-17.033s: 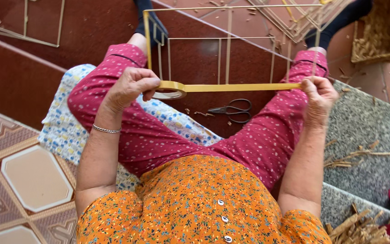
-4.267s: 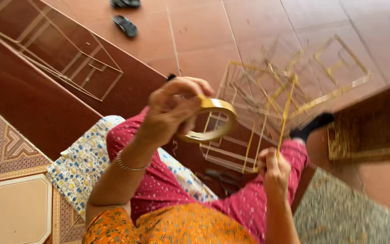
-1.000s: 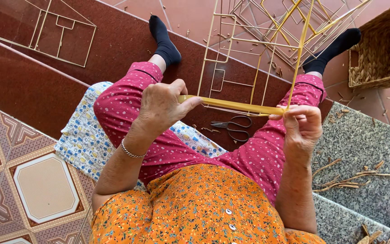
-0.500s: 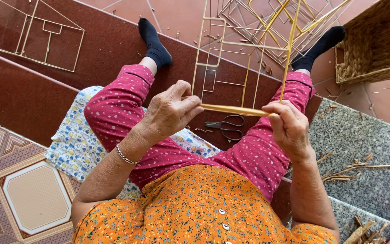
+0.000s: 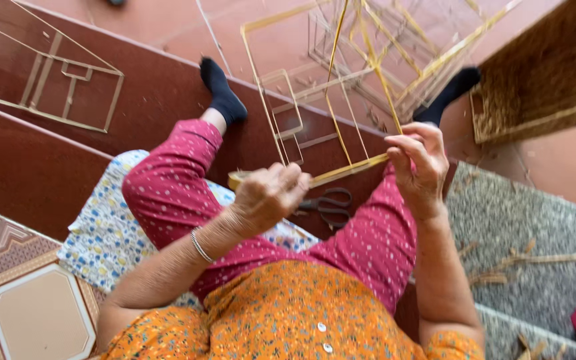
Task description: The person sits on the floor and weaves a thin yellow strip around a rectangular wire frame. They use scissors to trim the strip and continue wrapping it around the frame's edges to form a basket.
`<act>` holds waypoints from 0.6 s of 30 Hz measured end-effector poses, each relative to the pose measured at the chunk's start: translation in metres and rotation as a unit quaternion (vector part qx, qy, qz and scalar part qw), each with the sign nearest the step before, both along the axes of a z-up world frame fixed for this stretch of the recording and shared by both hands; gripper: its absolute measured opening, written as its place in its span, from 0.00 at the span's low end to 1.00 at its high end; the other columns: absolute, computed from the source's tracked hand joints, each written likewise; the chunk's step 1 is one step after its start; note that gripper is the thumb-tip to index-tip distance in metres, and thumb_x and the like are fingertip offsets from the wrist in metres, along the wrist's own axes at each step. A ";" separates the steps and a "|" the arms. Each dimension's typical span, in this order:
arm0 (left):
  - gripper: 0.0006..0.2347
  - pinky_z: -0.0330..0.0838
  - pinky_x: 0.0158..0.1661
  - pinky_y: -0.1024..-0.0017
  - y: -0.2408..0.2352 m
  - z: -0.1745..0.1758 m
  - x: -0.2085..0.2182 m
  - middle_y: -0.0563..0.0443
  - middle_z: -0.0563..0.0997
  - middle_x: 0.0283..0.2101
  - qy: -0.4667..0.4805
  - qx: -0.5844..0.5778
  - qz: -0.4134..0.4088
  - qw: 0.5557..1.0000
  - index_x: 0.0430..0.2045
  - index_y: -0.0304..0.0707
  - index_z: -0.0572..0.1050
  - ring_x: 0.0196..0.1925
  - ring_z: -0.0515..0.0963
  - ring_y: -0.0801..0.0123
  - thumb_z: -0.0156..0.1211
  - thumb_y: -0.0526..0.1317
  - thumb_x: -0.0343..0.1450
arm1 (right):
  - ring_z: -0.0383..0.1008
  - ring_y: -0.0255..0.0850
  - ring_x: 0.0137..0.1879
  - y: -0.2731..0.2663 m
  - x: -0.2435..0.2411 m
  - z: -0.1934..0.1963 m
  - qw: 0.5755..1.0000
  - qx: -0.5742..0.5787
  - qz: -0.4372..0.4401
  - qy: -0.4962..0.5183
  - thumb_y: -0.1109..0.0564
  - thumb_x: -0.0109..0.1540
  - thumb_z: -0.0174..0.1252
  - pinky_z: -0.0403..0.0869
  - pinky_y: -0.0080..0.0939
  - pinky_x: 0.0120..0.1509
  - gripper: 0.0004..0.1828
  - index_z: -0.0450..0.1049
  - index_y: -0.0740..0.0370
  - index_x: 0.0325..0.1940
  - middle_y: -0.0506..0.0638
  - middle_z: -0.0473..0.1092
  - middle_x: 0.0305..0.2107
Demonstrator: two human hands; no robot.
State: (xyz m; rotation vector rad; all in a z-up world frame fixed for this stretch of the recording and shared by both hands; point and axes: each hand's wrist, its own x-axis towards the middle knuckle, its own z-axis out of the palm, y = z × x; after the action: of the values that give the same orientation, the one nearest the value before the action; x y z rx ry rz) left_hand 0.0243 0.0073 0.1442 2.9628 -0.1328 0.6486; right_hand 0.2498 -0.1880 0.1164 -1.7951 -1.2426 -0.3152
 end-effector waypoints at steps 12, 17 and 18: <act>0.09 0.75 0.34 0.65 -0.033 -0.009 0.028 0.46 0.70 0.37 0.002 -0.162 0.098 0.982 0.25 0.39 0.72 0.36 0.80 0.60 0.66 0.41 0.70 | 0.75 0.41 0.34 0.027 -0.003 -0.066 0.768 0.226 0.049 0.597 0.52 0.74 0.52 0.77 0.39 0.41 0.11 0.70 0.63 0.49 0.57 0.75 0.33; 0.11 0.77 0.39 0.65 -0.032 -0.013 0.034 0.47 0.70 0.38 -0.005 -0.196 0.109 0.975 0.25 0.38 0.73 0.38 0.81 0.61 0.67 0.45 0.67 | 0.80 0.47 0.47 0.031 -0.032 -0.072 0.681 0.257 0.095 0.679 0.56 0.73 0.52 0.80 0.46 0.55 0.11 0.72 0.65 0.54 0.58 0.76 0.40; 0.11 0.77 0.38 0.64 -0.033 -0.014 0.034 0.47 0.70 0.39 -0.002 -0.202 0.109 0.973 0.25 0.38 0.73 0.38 0.81 0.60 0.67 0.45 0.67 | 0.80 0.47 0.47 0.030 -0.038 -0.073 0.686 0.259 0.099 0.673 0.56 0.73 0.53 0.80 0.46 0.55 0.10 0.72 0.65 0.54 0.58 0.76 0.41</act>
State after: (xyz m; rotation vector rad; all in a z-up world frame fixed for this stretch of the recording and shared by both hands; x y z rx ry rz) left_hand 0.0587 -0.0255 0.1304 2.5982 0.2932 0.6194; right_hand 0.2116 -0.1583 0.0430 -0.8806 -0.1691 0.6648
